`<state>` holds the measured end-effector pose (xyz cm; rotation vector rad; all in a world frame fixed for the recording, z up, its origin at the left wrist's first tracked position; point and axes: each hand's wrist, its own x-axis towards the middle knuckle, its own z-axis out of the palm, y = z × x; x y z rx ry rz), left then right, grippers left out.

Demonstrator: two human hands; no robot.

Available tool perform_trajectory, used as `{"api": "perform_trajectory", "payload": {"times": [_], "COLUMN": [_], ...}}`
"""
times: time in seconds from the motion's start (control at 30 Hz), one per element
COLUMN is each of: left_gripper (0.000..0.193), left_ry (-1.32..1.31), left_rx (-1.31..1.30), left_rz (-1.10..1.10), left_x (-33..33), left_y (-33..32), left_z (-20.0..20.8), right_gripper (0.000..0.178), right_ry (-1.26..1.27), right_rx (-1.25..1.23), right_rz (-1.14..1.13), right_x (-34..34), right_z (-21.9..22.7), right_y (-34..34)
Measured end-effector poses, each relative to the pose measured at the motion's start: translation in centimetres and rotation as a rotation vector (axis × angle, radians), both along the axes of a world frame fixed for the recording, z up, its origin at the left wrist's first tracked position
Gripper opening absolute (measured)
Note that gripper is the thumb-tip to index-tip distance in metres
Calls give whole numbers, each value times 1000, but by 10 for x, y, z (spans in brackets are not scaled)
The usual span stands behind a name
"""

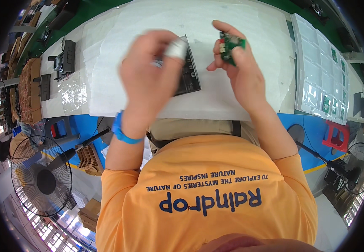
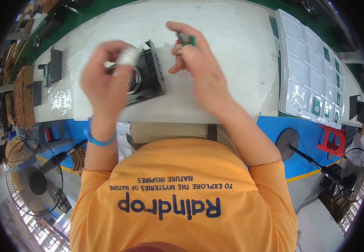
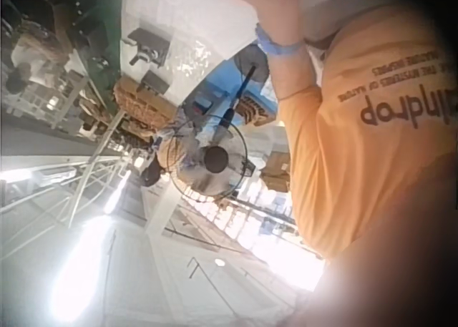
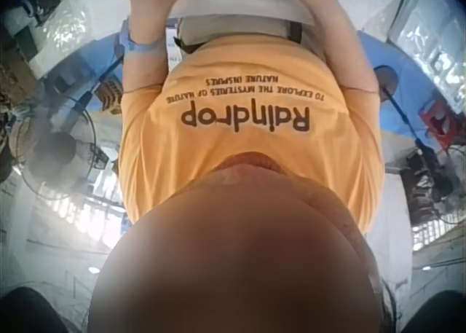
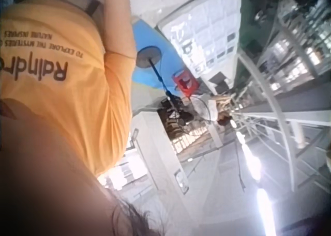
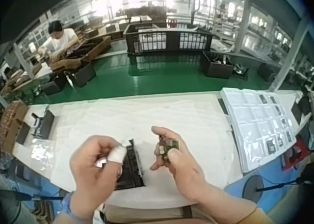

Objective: Assembling an electronic component by connecting a circuit board to wires and installing it into a plastic housing.

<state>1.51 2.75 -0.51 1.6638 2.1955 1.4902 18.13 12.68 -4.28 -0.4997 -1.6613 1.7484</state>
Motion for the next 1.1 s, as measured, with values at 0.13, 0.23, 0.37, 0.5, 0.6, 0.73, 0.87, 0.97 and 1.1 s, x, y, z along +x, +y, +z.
{"api": "perform_trajectory", "payload": {"times": [0.13, 0.23, 0.37, 0.5, 0.6, 0.73, 0.87, 0.97, 1.1], "left_gripper": [15, 17, 15, 20, 18, 17, 17, 19, 23], "left_ry": [-221, -108, 8, 55, 37, 45, 95, 148, 200], "left_rx": [25, -8, 18, -16, 2, 25, 18, 18, 18], "left_rz": [-168, -207, -151, -162, -150, -129, -129, -122, -132], "left_x": [-17, 3, 12, 12, 12, 12, 12, 11, 11], "left_y": [-5, -8, -6, -5, -3, -1, 0, 0, -2], "left_z": [5, -2, -5, -6, -9, -10, -10, -11, -9], "right_gripper": [66, 68, 69, 69, 69, 65, 60, 58, 56], "right_ry": [138, 172, 159, 164, 153, 146, 148, 133, 102], "right_rx": [-395, -424, -349, -336, -329, -319, -248, -161, -79], "right_rz": [102, 104, 87, 69, 65, 80, 82, 78, 55], "right_x": [3, -5, -6, -5, -5, -5, -7, -7, -5], "right_z": [1, 2, 7, 9, 11, 12, 10, 7, 5], "right_y": [7, 2, -1, -5, -8, -9, -10, -9, -12]}}
